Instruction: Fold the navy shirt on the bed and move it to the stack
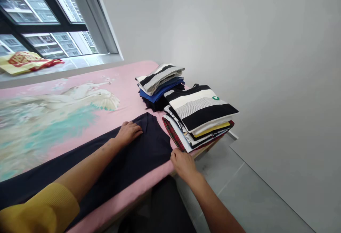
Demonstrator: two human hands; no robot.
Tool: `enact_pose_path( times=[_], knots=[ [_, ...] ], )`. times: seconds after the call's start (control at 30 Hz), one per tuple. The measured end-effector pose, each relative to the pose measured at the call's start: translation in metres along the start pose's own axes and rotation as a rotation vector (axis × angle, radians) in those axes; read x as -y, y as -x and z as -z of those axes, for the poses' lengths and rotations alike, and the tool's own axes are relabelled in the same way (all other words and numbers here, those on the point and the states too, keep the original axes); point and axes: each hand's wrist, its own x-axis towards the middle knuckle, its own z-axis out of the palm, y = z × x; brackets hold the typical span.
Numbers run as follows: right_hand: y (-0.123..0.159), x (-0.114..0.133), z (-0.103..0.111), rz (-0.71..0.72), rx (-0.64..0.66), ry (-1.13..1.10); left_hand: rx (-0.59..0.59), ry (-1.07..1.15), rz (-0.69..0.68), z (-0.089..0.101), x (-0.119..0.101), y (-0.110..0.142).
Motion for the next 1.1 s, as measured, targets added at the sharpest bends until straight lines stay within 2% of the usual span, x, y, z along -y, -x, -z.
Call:
enact_pose_path(
  times=[0.17, 0.37, 0.47, 0.67, 0.73, 0.77, 0.83, 0.9, 1.0, 1.1],
  knots=[
    [0.005, 0.001, -0.004, -0.002, -0.014, -0.034, 0.109, 0.056, 0.035, 0.016, 0.004, -0.001],
    [0.009, 0.004, -0.009, -0.019, -0.022, -0.030, 0.207, 0.117, 0.072, 0.038, 0.035, -0.014],
    [0.008, 0.005, -0.009, -0.024, -0.011, -0.035, 0.228, 0.182, 0.167, 0.035, 0.045, -0.017],
    [0.010, 0.004, -0.008, -0.086, 0.035, -0.054, 0.213, 0.324, 0.363, 0.013, 0.047, -0.009],
    [0.012, 0.008, -0.006, -0.092, -0.055, -0.092, 0.242, 0.385, 0.406, 0.010, 0.048, -0.005],
    [0.013, 0.013, -0.003, -0.054, -0.138, -0.137, 0.274, 0.421, 0.418, 0.009, 0.049, -0.003],
    [0.013, 0.028, 0.002, 0.115, -0.296, -0.258, 0.352, 0.503, 0.425, 0.009, 0.052, 0.001],
    [0.008, 0.050, 0.006, 0.327, -0.349, -0.350, 0.396, 0.577, 0.426, 0.009, 0.054, 0.004],
    [-0.009, 0.084, 0.001, 0.546, -0.267, -0.312, 0.350, 0.618, 0.431, 0.008, 0.052, 0.010],
    [-0.029, 0.102, -0.019, 0.547, -0.146, -0.159, 0.226, 0.567, 0.429, 0.004, 0.045, 0.016]
  ],
)
